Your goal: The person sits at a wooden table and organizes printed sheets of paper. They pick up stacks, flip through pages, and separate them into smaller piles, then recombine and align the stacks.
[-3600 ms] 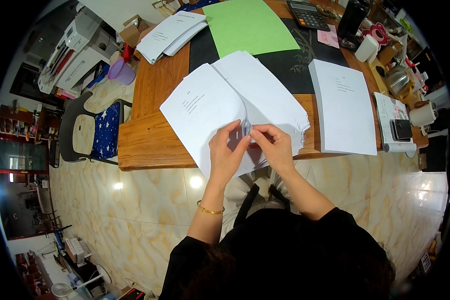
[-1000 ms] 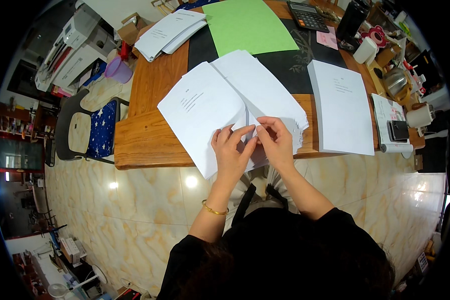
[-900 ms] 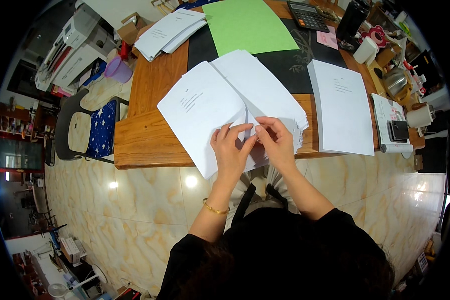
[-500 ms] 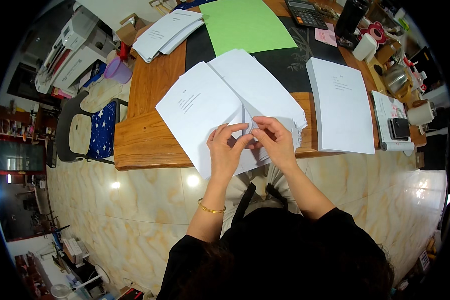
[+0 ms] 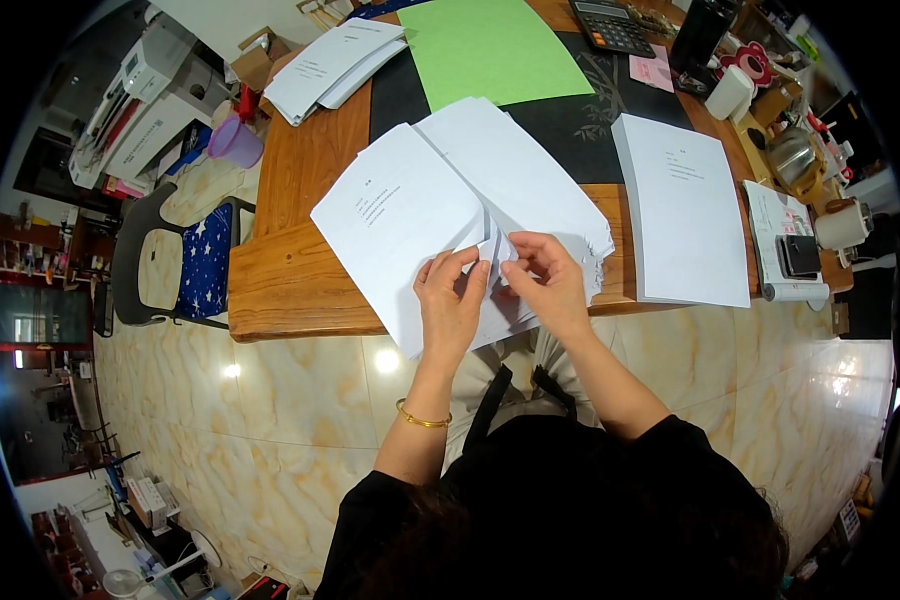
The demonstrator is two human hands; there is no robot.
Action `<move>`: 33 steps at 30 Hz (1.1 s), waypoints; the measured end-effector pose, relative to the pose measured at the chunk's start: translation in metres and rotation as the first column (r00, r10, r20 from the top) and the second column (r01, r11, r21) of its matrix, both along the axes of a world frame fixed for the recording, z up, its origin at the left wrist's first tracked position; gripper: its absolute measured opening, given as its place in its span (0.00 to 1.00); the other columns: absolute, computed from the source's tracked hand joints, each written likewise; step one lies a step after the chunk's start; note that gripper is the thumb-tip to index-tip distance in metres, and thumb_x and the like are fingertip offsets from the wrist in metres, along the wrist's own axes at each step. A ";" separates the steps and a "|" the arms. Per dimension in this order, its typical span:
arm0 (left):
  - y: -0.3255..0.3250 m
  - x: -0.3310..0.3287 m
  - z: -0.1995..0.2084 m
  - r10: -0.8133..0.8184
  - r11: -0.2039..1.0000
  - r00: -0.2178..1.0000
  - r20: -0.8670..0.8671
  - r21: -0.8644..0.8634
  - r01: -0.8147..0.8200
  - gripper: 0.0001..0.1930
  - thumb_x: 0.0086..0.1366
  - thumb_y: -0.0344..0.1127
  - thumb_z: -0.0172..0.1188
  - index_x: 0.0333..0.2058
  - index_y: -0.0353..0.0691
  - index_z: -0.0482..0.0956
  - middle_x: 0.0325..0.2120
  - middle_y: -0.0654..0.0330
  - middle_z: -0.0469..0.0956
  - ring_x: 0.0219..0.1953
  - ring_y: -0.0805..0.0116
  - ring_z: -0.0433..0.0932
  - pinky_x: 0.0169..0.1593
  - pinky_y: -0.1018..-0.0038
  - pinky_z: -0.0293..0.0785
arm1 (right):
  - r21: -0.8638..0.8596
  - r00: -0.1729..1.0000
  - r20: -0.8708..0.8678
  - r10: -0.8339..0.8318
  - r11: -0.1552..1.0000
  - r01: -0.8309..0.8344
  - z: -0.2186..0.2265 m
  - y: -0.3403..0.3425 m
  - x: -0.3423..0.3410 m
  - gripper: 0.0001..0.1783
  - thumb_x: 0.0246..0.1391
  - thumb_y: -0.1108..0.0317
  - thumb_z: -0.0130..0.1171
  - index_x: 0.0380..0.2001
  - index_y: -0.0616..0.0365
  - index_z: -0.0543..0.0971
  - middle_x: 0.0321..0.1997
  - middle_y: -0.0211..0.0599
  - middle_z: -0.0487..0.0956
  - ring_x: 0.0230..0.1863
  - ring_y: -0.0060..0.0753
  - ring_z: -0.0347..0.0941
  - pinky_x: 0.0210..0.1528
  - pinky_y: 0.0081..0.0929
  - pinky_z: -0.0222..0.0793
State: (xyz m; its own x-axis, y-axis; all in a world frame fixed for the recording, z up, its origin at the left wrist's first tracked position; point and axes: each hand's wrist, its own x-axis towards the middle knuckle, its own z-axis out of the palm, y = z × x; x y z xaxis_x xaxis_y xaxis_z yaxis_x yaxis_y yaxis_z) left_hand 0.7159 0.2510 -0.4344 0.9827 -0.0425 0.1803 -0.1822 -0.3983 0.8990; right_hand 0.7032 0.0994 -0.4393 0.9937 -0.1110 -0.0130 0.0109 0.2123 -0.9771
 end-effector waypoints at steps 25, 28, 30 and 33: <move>-0.005 -0.001 0.004 -0.023 0.985 0.979 0.200 0.170 -0.012 0.13 0.58 0.38 0.71 0.41 0.43 0.86 0.33 0.60 0.82 0.37 0.63 0.76 0.59 0.64 0.63 | 0.073 0.997 -0.064 0.044 0.997 -0.039 0.006 -0.005 -0.001 0.18 0.60 0.75 0.60 0.54 0.64 0.77 0.45 0.39 0.78 0.41 0.25 0.78 0.37 0.24 0.83; -0.003 -0.001 0.003 -0.041 0.988 0.986 0.161 0.152 0.017 0.12 0.60 0.39 0.69 0.43 0.45 0.85 0.33 0.61 0.80 0.39 0.66 0.76 0.62 0.62 0.57 | 0.070 0.997 -0.066 0.049 0.997 -0.044 0.005 -0.006 -0.001 0.18 0.60 0.75 0.61 0.53 0.64 0.77 0.45 0.40 0.79 0.41 0.25 0.78 0.37 0.24 0.83; -0.002 -0.001 0.002 -0.054 0.989 0.989 0.139 0.142 0.034 0.12 0.62 0.40 0.68 0.43 0.45 0.85 0.34 0.62 0.79 0.40 0.68 0.75 0.64 0.61 0.54 | 0.070 0.997 -0.062 0.053 0.996 -0.049 0.004 -0.007 -0.001 0.18 0.60 0.75 0.61 0.53 0.64 0.77 0.46 0.40 0.79 0.41 0.25 0.78 0.37 0.24 0.83; -0.001 -0.001 0.000 -0.051 0.991 0.988 0.149 0.133 0.031 0.13 0.62 0.39 0.67 0.44 0.45 0.84 0.33 0.63 0.79 0.39 0.69 0.75 0.63 0.61 0.54 | 0.078 0.997 -0.062 0.051 0.996 -0.046 0.004 -0.006 0.000 0.18 0.60 0.76 0.61 0.53 0.64 0.78 0.46 0.40 0.79 0.41 0.25 0.78 0.36 0.24 0.83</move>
State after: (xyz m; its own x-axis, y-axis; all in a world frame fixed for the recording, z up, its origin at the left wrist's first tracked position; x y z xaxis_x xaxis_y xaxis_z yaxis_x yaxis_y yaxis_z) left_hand 0.7151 0.2499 -0.4345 0.9412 -0.1147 0.3177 -0.3311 -0.4991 0.8008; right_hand 0.7028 0.0931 -0.4358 0.9948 -0.0587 -0.0833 -0.0633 0.2851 -0.9564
